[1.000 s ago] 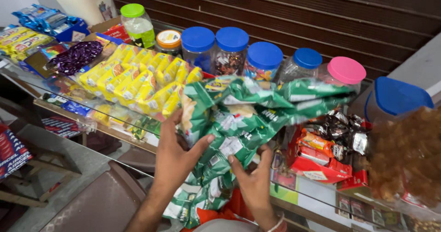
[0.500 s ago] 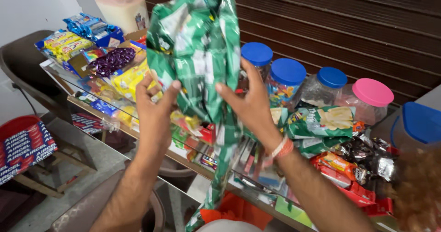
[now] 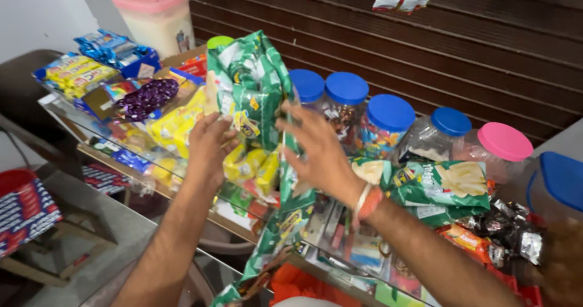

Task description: The person organizes snack items in a small shop. They retrieve plastic bags and a cloth, then use scissors to cut open a large green bag of chips. They separate the individual packets and hang them on a wall display rack. Finally, they open a shrink-wrapped bundle of yellow snack packets and arrange them on the counter.

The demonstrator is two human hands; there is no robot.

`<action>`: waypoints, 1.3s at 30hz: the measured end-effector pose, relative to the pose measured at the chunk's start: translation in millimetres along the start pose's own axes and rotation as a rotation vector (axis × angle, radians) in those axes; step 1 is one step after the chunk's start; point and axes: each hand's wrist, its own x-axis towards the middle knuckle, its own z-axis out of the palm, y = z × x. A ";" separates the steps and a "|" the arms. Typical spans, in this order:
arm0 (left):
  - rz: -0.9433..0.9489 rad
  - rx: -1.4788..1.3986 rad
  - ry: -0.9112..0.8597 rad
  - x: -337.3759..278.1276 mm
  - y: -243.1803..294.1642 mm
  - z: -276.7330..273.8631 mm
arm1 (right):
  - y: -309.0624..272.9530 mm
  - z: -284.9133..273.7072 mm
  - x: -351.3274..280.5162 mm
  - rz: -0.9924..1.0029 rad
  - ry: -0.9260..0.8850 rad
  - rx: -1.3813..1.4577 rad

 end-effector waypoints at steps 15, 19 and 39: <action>0.267 0.368 0.090 -95.6 23.1 -14.5 | -74.9 39.3 -27.3 -0.363 -0.780 -0.203; 0.639 0.591 0.105 -150.4 77.4 -16.8 | -68.2 33.0 17.8 -0.232 -0.614 0.161; 0.336 0.314 0.103 65.5 67.0 -24.7 | -45.1 63.1 94.6 0.253 0.162 0.333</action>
